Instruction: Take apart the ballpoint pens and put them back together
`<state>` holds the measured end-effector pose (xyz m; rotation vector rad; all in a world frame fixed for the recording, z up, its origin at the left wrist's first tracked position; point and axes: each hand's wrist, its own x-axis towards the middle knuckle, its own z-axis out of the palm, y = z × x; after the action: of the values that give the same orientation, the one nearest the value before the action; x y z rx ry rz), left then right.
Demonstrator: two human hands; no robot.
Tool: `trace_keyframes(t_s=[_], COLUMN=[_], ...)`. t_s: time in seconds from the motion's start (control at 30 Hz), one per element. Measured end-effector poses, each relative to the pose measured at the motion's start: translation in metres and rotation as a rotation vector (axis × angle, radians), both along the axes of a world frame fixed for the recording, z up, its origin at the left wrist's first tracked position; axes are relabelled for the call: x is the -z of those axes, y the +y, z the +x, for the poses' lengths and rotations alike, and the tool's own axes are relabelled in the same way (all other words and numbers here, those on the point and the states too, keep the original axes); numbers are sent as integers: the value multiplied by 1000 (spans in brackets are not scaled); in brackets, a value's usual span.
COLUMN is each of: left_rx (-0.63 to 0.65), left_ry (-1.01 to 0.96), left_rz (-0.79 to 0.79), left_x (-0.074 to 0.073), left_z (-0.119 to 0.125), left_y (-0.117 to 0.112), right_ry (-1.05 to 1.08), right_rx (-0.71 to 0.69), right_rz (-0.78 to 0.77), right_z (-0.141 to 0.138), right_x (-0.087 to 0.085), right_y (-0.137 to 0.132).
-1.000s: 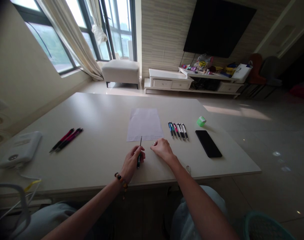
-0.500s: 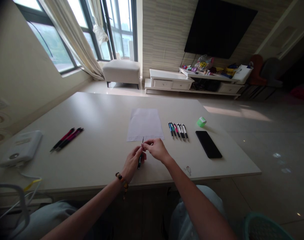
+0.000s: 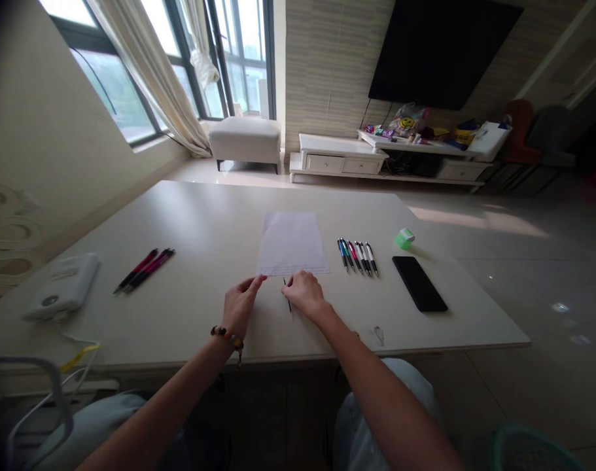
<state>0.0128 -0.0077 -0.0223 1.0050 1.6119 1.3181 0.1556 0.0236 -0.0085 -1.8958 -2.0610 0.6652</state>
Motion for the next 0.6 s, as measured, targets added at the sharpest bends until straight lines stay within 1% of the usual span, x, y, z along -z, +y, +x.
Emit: trace_keyframes(t_s=[0.1,0.2,0.3,0.37,0.43,0.5,0.57,0.6], left_rx=[95,182,200,202,238,310,379,410], left_ry=[100,316,542,616,570,455,392,384], left_rz=[-13,-20,15,29,21,9,8,8], left_x=[0,3,4,1,-8,-23,-39,-45], left_z=[0,6,17,23,26,24,16,10], left_y=[2,7,15,20,22,17,4,-7], right_ry=[-73,-48,-23,-22,-18,1,63,111], right_rx=[27,78,150,179,188,169,62,-39], right_rz=[10,55,114,141,151,148,82,5], right_z=[4,20,39,49,58,65,71,73], right_x=[-3,-10,-13,-14,-18,-26,-36,-41], right_y=[2,7,10,10,8,1,-12,-21])
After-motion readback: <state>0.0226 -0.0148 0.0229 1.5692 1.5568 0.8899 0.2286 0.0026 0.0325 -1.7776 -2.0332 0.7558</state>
